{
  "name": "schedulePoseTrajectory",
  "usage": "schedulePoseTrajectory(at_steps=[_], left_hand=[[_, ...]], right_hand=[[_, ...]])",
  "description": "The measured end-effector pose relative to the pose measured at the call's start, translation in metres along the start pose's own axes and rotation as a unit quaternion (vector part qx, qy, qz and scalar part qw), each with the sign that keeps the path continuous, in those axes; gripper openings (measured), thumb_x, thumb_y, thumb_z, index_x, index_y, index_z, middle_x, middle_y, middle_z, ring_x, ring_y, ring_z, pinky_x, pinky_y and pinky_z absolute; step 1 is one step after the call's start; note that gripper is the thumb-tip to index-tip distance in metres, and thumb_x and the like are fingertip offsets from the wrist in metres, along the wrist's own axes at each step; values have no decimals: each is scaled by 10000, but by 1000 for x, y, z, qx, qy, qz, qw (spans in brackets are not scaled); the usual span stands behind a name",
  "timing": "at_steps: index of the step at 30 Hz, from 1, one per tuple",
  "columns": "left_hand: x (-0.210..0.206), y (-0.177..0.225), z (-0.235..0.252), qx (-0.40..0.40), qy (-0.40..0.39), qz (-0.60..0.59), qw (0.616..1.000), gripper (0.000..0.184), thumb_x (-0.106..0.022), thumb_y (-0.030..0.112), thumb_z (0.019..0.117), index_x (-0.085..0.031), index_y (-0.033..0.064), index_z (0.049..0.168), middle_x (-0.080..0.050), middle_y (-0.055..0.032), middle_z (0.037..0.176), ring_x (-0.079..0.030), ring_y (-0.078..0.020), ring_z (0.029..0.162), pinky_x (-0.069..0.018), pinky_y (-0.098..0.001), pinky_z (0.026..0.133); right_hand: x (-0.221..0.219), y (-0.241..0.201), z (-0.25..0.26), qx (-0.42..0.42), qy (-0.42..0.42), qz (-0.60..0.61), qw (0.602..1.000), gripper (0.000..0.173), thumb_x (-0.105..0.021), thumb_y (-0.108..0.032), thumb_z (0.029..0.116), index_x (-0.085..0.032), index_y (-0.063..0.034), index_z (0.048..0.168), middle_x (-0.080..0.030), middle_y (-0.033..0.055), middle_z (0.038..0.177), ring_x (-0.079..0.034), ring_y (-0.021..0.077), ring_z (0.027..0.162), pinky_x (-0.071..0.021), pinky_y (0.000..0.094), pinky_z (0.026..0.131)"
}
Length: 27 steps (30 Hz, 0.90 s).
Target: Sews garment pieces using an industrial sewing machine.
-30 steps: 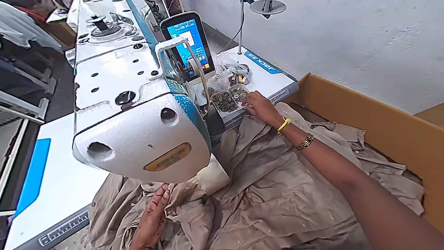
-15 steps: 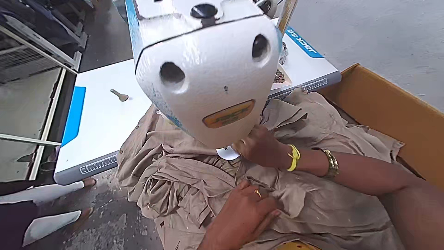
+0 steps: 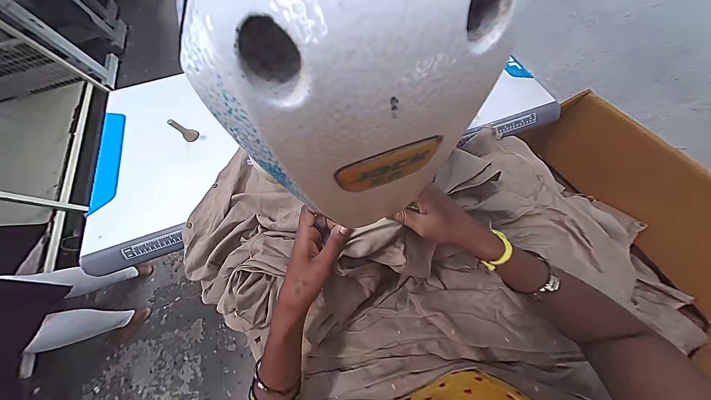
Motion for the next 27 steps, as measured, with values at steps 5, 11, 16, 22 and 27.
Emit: schedulePoseTrajectory(at_steps=[5, 11, 16, 22, 27], left_hand=[[3, -12, 8, 54, 60, -109, 991, 340, -540, -1, 978, -401, 11, 1288, -650, 32, 958, -666, -30, 912, -561, -216, 880], [2, -22, 2, 58, 46, -134, 988, 274, -516, 0, 990, -413, 37, 1241, -608, 81, 854, -645, -18, 826, -560, -210, 827], [4, -18, 4, 63, 68, -149, 985, 320, -525, -16, 967, -395, 43, 1253, -630, 74, 849, -669, -27, 821, -580, -217, 814], [3, -3, 14, 76, 82, -104, 988, 393, -542, -37, 964, -374, 18, 1314, -659, 20, 949, -680, -32, 883, -575, -206, 842], [3, -9, 14, 76, 61, -110, 989, 308, -535, -23, 972, -402, 25, 1245, -620, 49, 823, -665, -40, 798, -574, -213, 799]], right_hand=[[-7, 12, 17, -95, 24, 28, 995, 281, -797, -290, 870, -638, -95, 995, -557, -61, 696, -528, 15, 633, -447, 232, 602], [-8, 7, 22, -124, 43, 46, 990, 263, -856, -187, 797, -605, -127, 848, -505, -92, 631, -468, -14, 568, -387, 189, 545], [-7, 15, 17, -96, -12, 99, 990, 216, -758, -166, 898, -607, -77, 1025, -536, -70, 702, -509, -9, 624, -452, 186, 620], [-1, 28, 13, -106, 13, 156, 982, 128, -640, -49, 969, -554, -72, 1062, -524, -86, 631, -502, -28, 579, -449, 164, 611], [-1, 33, 14, -143, -30, 140, 979, 86, -653, -117, 990, -596, -79, 1042, -537, -78, 673, -506, -16, 603, -454, 184, 627]])
Point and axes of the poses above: each hand's wrist, its own z-axis towards the middle knuckle, its own x-axis out of the back of the hand, y = z × x, the point moved 8 cm from there along z, towards the middle knuckle
